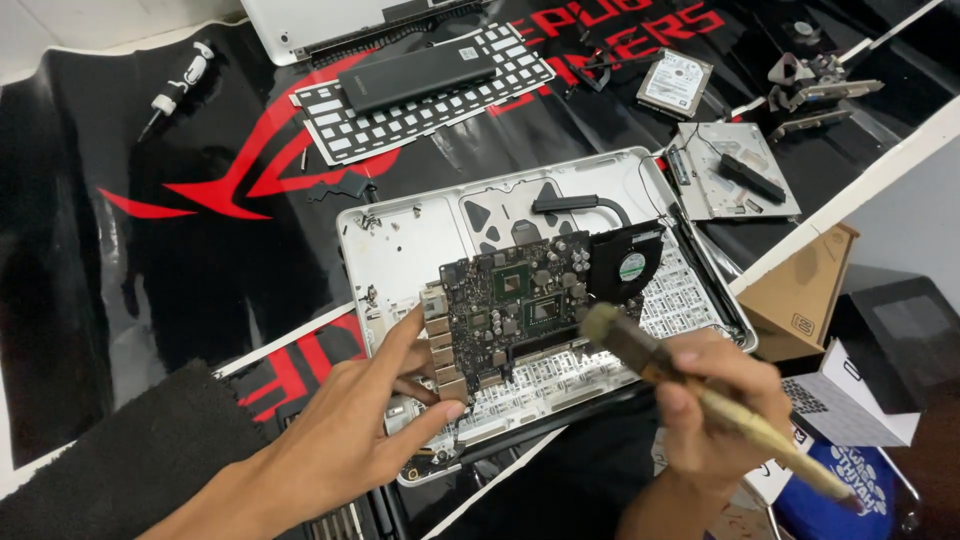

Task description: The person cleans a disassembled laptop motherboard using a brush. They first remove a small component from the board, then use the brush to sweep dust and debris from the motherboard's surface and components.

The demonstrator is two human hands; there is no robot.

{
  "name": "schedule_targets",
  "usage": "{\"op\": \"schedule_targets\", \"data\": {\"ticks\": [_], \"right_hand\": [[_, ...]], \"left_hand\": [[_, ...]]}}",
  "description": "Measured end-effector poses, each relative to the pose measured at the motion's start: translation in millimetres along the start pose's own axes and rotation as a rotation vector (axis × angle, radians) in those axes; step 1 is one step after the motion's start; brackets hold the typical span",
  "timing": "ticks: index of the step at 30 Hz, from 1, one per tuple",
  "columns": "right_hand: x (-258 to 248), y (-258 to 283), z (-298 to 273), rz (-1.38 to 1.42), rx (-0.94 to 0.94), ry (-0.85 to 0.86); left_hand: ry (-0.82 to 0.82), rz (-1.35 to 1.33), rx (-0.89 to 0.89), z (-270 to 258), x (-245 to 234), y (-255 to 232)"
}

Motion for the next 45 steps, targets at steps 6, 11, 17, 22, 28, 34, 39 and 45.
{"op": "schedule_targets", "data": {"ticks": [6,11,17,22,28,34,39,45], "right_hand": [[61,49,21,0.063,-0.238,0.221],[49,29,5,0.057,-0.223,0.261],[0,10,23,-0.190,-0.005,0.271],[-23,5,21,-0.276,0.089,0.112],[-15,6,28,-0.179,0.042,0.127],[-8,19,32,-0.145,-0.026,0.296],[-4,27,34,-0.110,-0.115,0.281],[8,35,49,-0.139,-0.063,0.336]], "left_hand": [[-0.019,-0.017,0.022,1,0,-1],[-0.034,0.005,0.006,0,-1,1],[0.019,-0.044,-0.058,4,2,4],[0.016,0.001,-0.042,5,5,8],[0.049,-0.013,-0.162,8,8,14],[-0.025,-0.007,-0.041,7,4,7],[-0.015,-0.018,-0.054,6,6,12],[-0.107,-0.020,0.135,1,2,1]]}}
Point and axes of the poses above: each hand's wrist, its own z-axis towards the middle knuckle, its own x-axis out of the palm, y = z × x, the point moved 10 cm from there along z, towards the middle knuckle, and after that the axes turned 7 degrees about -x, right-handed, at the moved point
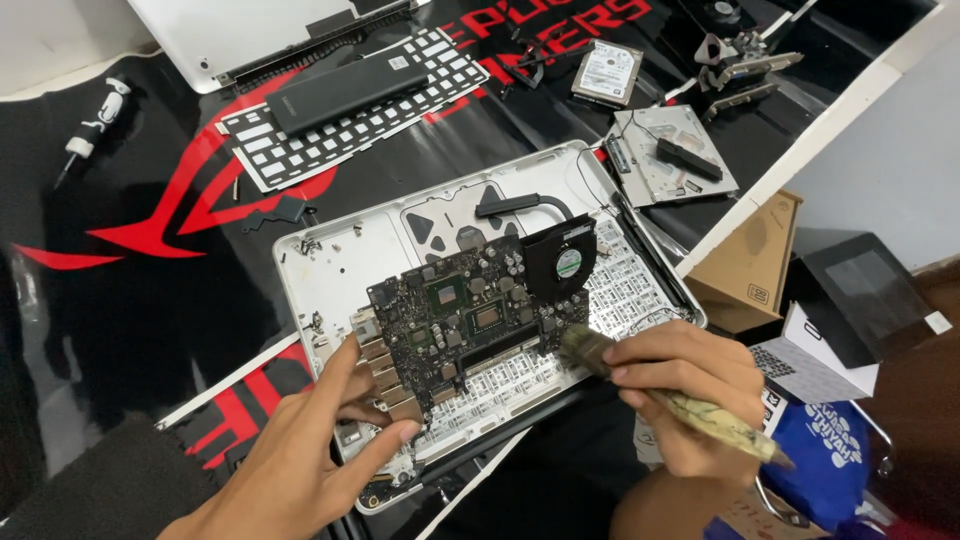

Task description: The person cleans a disassembled laptop motherboard using a brush. They first remove a small component from the board, then use the brush to sweep dust and debris from the motherboard's surface and components.

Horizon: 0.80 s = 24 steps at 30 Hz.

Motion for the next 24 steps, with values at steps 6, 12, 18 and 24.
{"op": "schedule_targets", "data": {"ticks": [6,12,18,24], "right_hand": [[-22,-15,-29,-0.065,0.087,-0.144],[-21,-17,-21,-0.111,0.092,-0.150],[-26,-9,-17,-0.109,0.209,-0.230],[-11,-10,-11,-0.065,0.208,-0.121]], "left_hand": [[0.096,-0.004,-0.184,3,3,8],[0.094,0.048,-0.395,-1,5,33],[0.073,0.014,-0.308,4,7,23],[0.059,0.061,-0.332,4,4,24]]}}
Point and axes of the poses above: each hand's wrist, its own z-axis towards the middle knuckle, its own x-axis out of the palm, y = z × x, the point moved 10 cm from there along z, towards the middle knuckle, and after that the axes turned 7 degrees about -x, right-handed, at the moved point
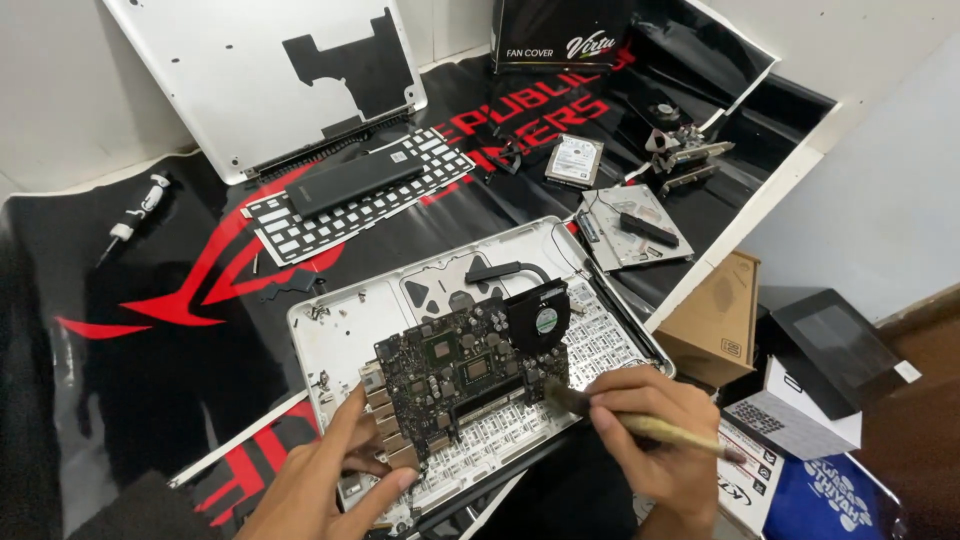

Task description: The person cleans a disassembled laptop motherboard using a brush. They first remove a small component from the board, then use the brush to sweep dust and debris from the motherboard's surface and components.

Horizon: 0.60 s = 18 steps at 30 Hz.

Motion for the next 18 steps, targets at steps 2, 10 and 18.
{"op": "schedule_targets", "data": {"ticks": [2,10,18], "right_hand": [[-1,12,7,-0.033,0.002,-0.013],[-3,4,0,-0.011,-0.021,-0.059],[1,-4,-12,0.019,-0.052,-0.094]], "left_hand": [[0.070,0.015,-0.076,0,5,4],[0.066,-0.023,-0.035,0,2,-1],[0.113,-0.037,-0.086,0,7,7]]}}
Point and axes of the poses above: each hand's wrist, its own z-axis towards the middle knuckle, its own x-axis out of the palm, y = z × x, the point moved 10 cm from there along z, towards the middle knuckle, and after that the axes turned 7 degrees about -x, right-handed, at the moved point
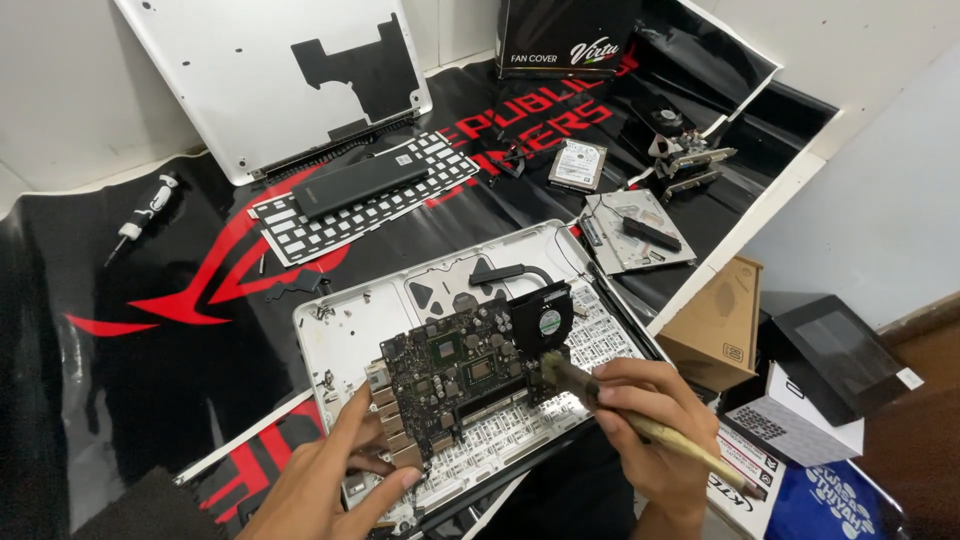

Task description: The person cleans a disassembled laptop motherboard using a brush. They first remove a small component from the board, then use the brush to sweep dust and debris from the motherboard's surface and components.

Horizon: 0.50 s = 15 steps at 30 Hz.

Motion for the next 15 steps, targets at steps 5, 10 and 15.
{"op": "schedule_targets", "data": {"ticks": [5,10,15], "right_hand": [[12,10,-1,-0.060,-0.102,0.034],[36,40,10,0.054,-0.197,0.166],[52,45,4,0.234,-0.183,0.189]], "left_hand": [[-0.027,0.003,-0.019,-4,-5,-9],[-0.019,-0.044,0.047,-1,-1,-2],[-0.045,-0.027,0.061,-1,-2,-2]]}}
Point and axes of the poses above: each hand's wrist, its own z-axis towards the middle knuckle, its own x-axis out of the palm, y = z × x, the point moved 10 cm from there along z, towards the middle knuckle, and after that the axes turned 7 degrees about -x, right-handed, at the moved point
